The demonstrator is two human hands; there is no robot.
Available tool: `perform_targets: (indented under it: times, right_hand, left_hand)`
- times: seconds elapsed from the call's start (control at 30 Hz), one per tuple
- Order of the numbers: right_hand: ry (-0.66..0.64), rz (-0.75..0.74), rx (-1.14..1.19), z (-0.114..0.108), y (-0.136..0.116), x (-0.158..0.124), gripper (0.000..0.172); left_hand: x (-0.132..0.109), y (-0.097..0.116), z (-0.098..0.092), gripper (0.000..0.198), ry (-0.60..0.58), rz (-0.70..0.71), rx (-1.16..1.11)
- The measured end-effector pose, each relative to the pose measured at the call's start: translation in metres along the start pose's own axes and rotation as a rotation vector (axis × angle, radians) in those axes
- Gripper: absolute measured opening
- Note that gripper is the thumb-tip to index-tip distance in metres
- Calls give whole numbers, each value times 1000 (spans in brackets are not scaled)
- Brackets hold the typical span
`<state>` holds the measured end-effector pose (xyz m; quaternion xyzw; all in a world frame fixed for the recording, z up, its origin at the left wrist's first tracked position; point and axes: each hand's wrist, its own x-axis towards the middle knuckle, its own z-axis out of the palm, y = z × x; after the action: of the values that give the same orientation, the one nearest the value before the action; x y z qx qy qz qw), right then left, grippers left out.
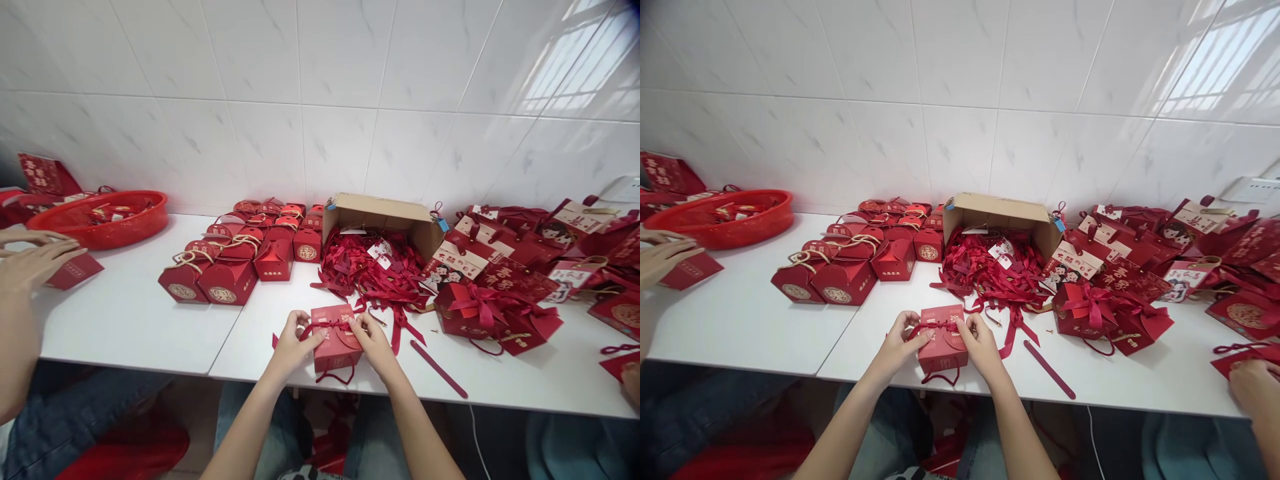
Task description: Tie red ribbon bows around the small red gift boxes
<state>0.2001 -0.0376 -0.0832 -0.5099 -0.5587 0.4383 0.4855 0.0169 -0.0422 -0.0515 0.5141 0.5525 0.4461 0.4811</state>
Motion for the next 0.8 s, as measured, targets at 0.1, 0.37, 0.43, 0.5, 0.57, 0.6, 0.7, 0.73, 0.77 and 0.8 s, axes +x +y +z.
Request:
perform_targets:
  times: [0.1, 0.37, 0.43, 0.5, 0.57, 0.6, 0.7, 0.73, 0.77, 0.8]
  right_hand:
    - [-35, 30, 48, 1, -1, 1, 39]
    - [54, 20, -63, -14, -3, 3, 39]
    - [59, 10, -114, -19, -6, 5, 40]
    - [44, -3, -119, -23, -10, 6, 41]
    - [-25, 2, -58, -26, -14, 7, 40]
    - [-84, 27, -9, -28, -15, 7, 39]
    - [-283, 199, 108, -35, -17, 5, 39]
    - [-329, 255, 123, -38, -17, 4, 41]
    - [-356, 294, 134, -40, -17, 3, 42]
    - [-368, 313, 150, -43, -18, 2, 43]
  left_hand:
    - [1, -2, -2, 37, -146, -27, 41]
    - [6, -10, -11, 47, -21, 81, 238]
    - [8, -11, -13, 46, -1, 110, 297]
    - [8, -10, -14, 46, 12, 123, 336]
    - [6, -6, -15, 44, 4, 140, 345]
    - [5, -3, -15, 43, -7, 150, 343]
    - [2, 7, -17, 33, -37, 209, 351]
    - [1, 11, -18, 29, -36, 236, 368]
    - [0, 14, -18, 26, -21, 267, 392]
    - [0, 17, -18, 26, 1, 301, 423]
